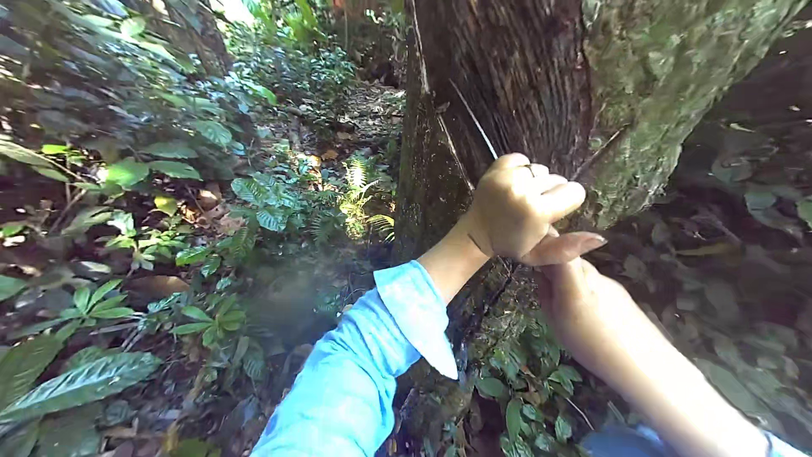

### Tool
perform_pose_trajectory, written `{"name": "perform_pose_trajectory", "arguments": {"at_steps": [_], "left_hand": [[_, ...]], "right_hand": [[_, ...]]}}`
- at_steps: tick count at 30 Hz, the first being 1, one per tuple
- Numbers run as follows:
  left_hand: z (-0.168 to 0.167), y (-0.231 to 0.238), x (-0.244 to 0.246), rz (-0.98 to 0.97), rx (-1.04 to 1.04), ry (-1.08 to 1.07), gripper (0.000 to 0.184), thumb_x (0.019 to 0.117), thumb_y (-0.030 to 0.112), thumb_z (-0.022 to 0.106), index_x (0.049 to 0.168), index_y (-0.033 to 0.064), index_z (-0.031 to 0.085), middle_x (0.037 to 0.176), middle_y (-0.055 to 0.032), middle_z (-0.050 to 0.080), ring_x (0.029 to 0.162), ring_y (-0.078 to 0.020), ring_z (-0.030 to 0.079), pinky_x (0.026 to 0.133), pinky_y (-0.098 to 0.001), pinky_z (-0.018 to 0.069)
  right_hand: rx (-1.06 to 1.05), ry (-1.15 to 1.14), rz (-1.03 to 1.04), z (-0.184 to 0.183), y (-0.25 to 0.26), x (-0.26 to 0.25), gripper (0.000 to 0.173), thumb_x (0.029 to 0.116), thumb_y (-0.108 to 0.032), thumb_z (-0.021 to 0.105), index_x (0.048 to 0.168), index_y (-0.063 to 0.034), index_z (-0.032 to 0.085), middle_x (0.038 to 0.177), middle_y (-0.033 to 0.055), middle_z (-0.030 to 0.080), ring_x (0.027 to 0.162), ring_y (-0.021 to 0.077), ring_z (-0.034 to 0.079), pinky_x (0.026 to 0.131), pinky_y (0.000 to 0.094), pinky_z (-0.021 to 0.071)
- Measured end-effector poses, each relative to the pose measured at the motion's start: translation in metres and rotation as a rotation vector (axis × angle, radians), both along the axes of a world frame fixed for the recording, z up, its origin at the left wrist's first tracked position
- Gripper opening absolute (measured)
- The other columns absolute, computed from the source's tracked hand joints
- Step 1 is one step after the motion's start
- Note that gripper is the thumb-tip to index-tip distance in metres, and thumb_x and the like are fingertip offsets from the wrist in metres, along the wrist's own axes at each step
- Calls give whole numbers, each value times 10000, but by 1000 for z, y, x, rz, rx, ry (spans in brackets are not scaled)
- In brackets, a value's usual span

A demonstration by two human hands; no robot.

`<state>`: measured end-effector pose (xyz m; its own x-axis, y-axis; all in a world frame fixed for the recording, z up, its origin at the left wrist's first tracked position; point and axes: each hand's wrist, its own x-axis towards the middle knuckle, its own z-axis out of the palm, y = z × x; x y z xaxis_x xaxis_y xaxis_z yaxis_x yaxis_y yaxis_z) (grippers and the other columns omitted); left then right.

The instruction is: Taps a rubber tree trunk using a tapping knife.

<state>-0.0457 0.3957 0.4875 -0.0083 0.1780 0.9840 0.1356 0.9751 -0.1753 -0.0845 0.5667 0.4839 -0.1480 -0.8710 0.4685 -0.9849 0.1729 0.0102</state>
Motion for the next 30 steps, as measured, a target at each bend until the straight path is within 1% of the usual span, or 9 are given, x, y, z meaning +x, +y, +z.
{"name": "perform_pose_trajectory", "arguments": {"at_steps": [5,10,13,15,19,23,26,28,30], "left_hand": [[4,-2,-5,37,-9,-35,675,943,590,328,593,78,594,513,-56,554,496,-206,542,597,-406,426],[-7,29,-1,22,7,-149,679,948,603,333,574,89,574,504,-48,543,490,-199,546,565,-404,425],[-4,14,-10,97,10,-167,629,944,534,396,607,53,620,551,-88,607,540,-239,609,632,-451,471],[-13,12,-22,156,10,-106,644,946,554,347,593,72,588,534,-73,580,523,-227,576,653,-444,454],[-28,35,-21,179,-1,-147,691,961,589,292,588,85,581,510,-55,552,501,-208,553,613,-418,445],[-17,23,-24,229,35,-217,572,909,505,438,623,48,630,559,-90,610,551,-246,614,654,-464,469],[-49,65,-34,241,130,-378,529,892,510,540,649,55,660,621,-99,657,662,-281,682,768,-522,505],[-66,96,-35,145,108,-370,581,944,522,483,648,52,656,596,-101,638,619,-283,666,708,-495,514],[-64,109,-31,86,49,-221,608,989,510,396,602,81,586,512,-65,547,504,-240,565,607,-409,455]], "right_hand": [[93,-77,-23,10,-2,-9,223,1026,-42,514,1229,34,561,939,272,667,751,456,697,636,585,559],[77,-100,45,-2,27,-10,255,1012,-48,509,1250,34,550,908,253,673,709,425,704,605,551,577],[169,-182,23,5,5,-25,254,1055,-91,484,1273,34,521,975,261,670,829,437,704,719,587,560],[218,-212,26,-5,0,-41,281,1076,-122,455,1303,35,506,1042,273,666,911,448,701,786,594,554],[210,-216,84,-17,24,-39,315,1064,-85,442,1344,46,500,1037,277,671,899,446,707,778,568,568],[233,-218,65,-9,5,-49,314,1079,-106,425,1352,38,478,1067,283,667,960,458,695,828,604,543],[201,-271,70,-49,40,-68,337,1060,-112,464,1319,98,513,1008,304,687,891,481,707,783,626,559],[100,-260,104,-71,78,-68,297,1011,-93,524,1227,107,562,874,257,695,744,426,716,671,585,586],[-60,-181,180,-80,97,-68,290,925,-131,539,1125,72,593,732,153,653,577,309,664,525,489,562]]}}
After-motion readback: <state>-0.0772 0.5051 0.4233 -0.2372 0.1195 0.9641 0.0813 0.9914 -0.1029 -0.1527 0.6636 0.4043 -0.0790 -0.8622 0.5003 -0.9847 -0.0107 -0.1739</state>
